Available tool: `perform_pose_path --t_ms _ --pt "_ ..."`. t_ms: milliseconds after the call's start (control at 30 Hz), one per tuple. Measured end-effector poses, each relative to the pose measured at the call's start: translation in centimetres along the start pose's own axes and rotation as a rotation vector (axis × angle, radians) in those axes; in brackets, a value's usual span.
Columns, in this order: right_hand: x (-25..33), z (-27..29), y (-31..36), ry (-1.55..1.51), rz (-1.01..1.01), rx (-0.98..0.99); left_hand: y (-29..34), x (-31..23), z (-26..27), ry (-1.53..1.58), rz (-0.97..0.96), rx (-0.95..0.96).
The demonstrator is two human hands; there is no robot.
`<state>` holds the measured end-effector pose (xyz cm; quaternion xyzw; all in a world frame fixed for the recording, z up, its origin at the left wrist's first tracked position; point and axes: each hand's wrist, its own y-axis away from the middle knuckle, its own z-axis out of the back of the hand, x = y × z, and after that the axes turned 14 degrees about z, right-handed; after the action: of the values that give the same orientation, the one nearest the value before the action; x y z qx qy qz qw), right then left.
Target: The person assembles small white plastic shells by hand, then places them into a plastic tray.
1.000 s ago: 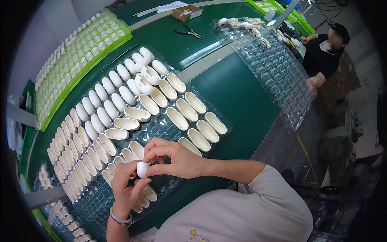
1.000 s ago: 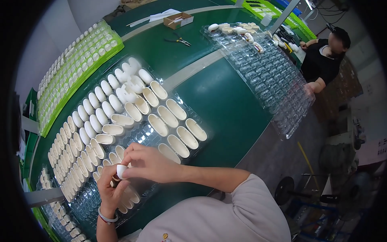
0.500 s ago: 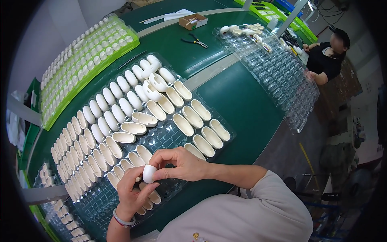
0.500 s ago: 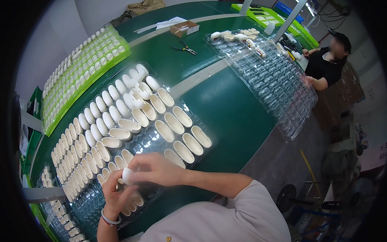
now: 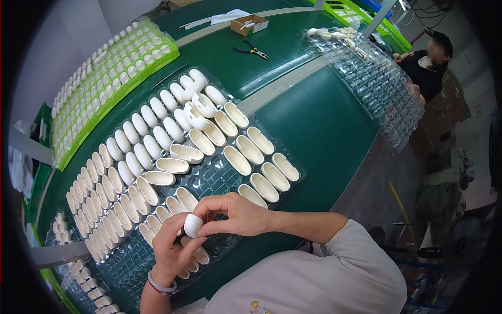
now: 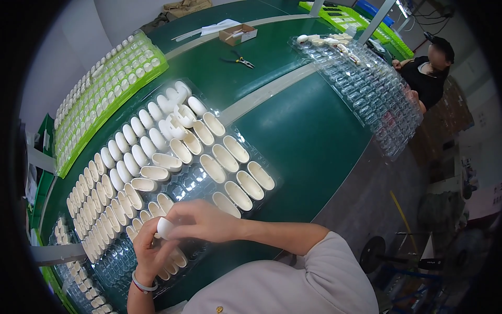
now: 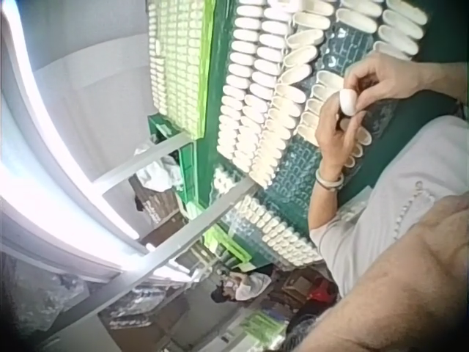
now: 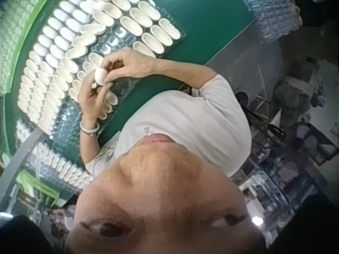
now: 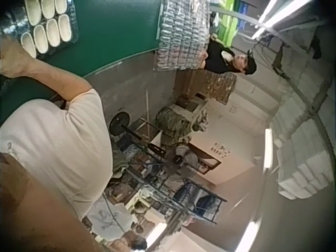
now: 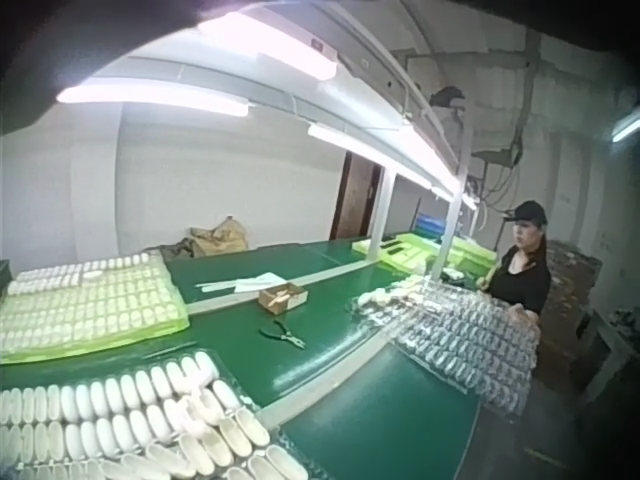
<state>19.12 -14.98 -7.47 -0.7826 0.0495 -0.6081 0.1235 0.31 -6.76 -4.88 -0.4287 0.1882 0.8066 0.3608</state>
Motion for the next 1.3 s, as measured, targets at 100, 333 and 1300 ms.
perform_pose_path --t_ms 100,333,1300 --pt "0.0 0.0 0.0 0.024 -0.003 0.004 0.2 0.0 0.1 0.037 0.079 0.041" --pt "0.1 -0.2 0.1 0.047 0.0 0.006 0.3 -0.2 0.1 0.043 0.101 0.063" --pt "1.8 0.3 0.5 0.119 -0.096 -0.016 0.0 -0.2 -0.4 0.126 0.081 0.054"
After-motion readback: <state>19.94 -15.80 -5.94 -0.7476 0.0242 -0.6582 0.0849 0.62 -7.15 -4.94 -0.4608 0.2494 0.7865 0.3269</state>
